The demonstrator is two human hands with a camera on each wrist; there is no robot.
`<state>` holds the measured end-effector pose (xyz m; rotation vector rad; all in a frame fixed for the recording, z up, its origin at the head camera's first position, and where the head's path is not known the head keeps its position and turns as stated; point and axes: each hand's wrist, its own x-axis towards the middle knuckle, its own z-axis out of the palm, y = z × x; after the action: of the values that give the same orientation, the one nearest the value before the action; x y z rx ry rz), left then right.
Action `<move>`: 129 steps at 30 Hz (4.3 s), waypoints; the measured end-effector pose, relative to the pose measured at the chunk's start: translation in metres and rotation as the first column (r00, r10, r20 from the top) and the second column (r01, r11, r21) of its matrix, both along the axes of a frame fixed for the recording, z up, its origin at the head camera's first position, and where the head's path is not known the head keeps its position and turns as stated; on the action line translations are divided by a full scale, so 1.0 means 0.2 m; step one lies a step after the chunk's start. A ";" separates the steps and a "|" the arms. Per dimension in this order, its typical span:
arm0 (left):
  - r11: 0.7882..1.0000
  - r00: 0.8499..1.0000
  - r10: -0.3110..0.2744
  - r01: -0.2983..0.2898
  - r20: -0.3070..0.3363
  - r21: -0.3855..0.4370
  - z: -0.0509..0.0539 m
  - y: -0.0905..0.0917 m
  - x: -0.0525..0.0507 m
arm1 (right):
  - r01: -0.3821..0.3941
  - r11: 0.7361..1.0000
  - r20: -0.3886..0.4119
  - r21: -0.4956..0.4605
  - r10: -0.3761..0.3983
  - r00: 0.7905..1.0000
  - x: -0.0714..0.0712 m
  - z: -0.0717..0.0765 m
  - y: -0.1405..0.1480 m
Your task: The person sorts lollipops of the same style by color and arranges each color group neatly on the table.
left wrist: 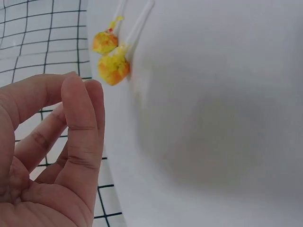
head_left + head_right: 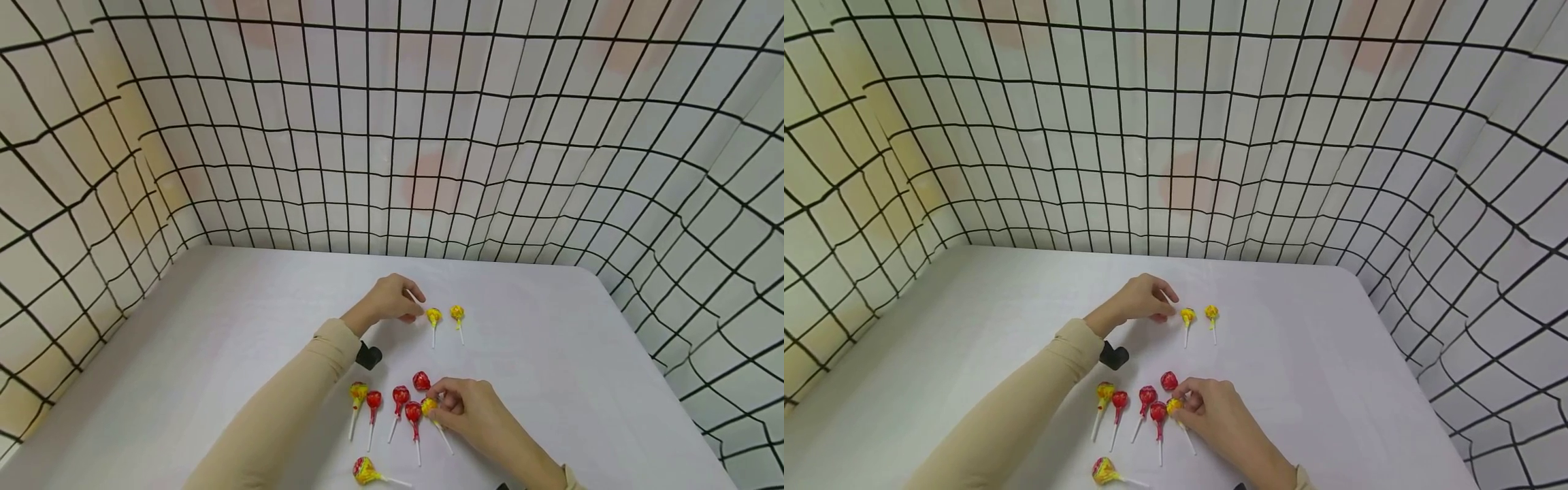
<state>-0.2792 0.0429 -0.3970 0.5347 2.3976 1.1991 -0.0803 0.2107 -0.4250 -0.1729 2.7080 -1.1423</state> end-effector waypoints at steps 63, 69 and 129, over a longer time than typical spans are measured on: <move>0.992 0.992 -0.127 0.126 -0.026 -0.027 -0.12 -0.62 0.56 | -0.030 0.999 -0.032 -0.034 0.029 0.999 0.01 -0.02 0.02; 0.994 0.994 -0.111 0.111 -0.022 -0.004 -0.13 -0.63 0.57 | -0.050 0.998 -0.057 -0.029 0.048 0.997 0.01 -0.02 0.02; 0.994 0.990 -0.109 0.109 -0.086 -0.006 -0.14 -0.66 0.57 | -0.055 0.998 -0.054 0.006 0.056 0.997 -0.01 0.02 0.01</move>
<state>-0.1648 -0.0897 -0.4258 0.7218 2.4058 1.1495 -0.0821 0.2128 -0.4215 -0.2808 2.7343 -1.1314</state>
